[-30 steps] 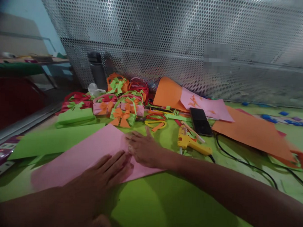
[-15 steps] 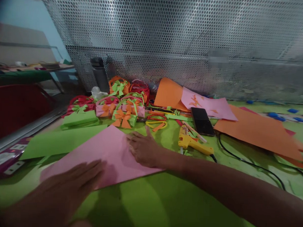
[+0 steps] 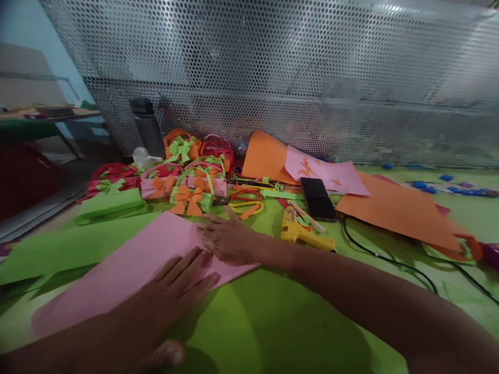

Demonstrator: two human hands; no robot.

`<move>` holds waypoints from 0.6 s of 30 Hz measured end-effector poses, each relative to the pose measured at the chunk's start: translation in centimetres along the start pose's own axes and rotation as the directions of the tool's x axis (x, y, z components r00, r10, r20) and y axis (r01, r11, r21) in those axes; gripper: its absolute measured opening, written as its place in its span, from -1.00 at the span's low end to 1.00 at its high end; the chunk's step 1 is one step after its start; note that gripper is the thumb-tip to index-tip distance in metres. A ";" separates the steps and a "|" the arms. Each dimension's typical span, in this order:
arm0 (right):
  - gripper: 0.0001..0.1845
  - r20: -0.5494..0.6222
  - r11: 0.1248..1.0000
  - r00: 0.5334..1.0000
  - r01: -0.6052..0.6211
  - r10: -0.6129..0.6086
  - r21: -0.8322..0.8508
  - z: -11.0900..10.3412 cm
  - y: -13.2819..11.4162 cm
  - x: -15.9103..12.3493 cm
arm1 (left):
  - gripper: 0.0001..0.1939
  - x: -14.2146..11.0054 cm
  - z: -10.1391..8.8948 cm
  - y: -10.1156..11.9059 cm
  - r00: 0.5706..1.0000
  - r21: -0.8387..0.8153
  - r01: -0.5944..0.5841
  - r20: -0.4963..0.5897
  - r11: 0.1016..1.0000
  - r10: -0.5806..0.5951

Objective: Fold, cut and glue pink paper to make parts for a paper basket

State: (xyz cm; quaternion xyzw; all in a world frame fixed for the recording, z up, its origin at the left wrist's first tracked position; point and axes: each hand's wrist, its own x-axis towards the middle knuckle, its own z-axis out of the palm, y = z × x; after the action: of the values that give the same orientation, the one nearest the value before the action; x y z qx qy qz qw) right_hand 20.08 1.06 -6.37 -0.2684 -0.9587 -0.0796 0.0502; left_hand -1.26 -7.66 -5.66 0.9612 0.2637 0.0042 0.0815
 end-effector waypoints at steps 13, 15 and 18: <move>-0.55 -0.006 0.920 0.920 -0.392 0.392 -0.027 -0.6 -5.3 -2.0 | 0.00 -0.1 1.0 -0.6 0.993 0.140 -0.054 -0.099 0.989 0.068; -0.53 0.072 0.911 0.913 -0.406 0.402 0.071 -1.3 -6.8 -3.5 | 0.03 -0.1 1.9 -0.8 0.986 0.200 -0.061 -0.139 0.978 0.090; -0.49 0.110 0.923 0.930 -0.362 0.350 0.128 -2.2 -8.7 -5.9 | 0.04 0.3 3.4 -1.3 0.964 0.257 -0.078 -0.228 0.963 0.138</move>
State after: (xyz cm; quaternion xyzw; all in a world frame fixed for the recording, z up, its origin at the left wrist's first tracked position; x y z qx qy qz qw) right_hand 20.65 -9.63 -6.10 -0.4367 -0.8985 0.0129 0.0424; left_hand -1.52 -6.92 -9.26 0.9690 0.2170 0.0939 -0.0714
